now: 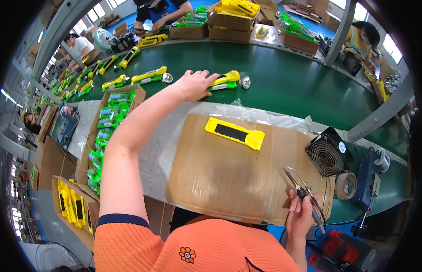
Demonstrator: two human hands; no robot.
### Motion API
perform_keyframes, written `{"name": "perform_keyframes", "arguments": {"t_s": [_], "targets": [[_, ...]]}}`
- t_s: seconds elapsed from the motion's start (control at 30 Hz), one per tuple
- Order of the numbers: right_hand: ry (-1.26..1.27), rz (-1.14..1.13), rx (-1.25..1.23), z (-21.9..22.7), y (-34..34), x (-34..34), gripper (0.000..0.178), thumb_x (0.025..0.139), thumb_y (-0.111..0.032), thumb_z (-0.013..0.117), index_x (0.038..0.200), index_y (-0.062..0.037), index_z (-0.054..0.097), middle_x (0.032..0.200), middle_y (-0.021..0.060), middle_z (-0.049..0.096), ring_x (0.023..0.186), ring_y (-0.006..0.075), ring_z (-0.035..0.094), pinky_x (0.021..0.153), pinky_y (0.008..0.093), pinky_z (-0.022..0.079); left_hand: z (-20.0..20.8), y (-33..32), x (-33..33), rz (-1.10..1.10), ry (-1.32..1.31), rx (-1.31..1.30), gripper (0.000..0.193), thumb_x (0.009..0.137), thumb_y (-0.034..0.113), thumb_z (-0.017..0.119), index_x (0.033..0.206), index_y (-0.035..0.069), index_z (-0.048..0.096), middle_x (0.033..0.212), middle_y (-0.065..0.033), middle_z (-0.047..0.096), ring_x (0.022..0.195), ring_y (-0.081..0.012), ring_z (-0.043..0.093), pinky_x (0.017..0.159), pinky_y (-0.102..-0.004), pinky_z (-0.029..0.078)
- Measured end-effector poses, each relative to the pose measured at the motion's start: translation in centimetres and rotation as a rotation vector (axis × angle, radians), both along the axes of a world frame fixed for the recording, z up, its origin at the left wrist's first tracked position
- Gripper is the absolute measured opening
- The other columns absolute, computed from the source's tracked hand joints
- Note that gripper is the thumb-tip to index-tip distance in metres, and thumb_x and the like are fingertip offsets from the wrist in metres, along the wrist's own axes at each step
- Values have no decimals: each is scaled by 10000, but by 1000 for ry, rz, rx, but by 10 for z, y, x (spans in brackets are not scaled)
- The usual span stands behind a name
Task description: Soldering wires to circuit boards and assembling components for solar-powered flashlights at a factory workstation.
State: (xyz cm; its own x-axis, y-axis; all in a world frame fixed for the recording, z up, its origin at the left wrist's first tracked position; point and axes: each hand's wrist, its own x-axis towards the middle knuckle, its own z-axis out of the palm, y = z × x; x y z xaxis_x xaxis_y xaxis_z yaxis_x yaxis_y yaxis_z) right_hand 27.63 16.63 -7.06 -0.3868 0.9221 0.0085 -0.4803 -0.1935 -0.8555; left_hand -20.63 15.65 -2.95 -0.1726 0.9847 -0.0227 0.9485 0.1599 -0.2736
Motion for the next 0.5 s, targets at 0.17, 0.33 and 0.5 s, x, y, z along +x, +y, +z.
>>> {"name": "perform_keyframes", "arguments": {"t_s": [0.17,0.33,0.5], "targets": [[-3,-18,-45,-2,-1,-2,136,974,-99,548,933,-105,418,623,-2,411,559,120,466,945,460,502,1,-52,78,-259,-414,5,717,968,432,552,1556,123,279,1597,-169,280,1494,-290,242,1211,-518,152],[14,-23,-24,-10,3,12,187,1014,-141,521,863,-114,416,598,-16,351,563,94,407,936,405,498,-2,-109,135,-425,-468,35,786,946,598,500,1553,146,288,1612,-161,242,1495,-293,245,1208,-569,106],[-28,-3,-54,-14,5,12,143,1037,-143,498,905,-90,487,606,-17,325,579,87,382,1010,377,487,71,-156,40,-25,-289,301,323,939,322,561,1107,75,681,1198,-128,662,1102,-296,632,952,-470,493]]}}
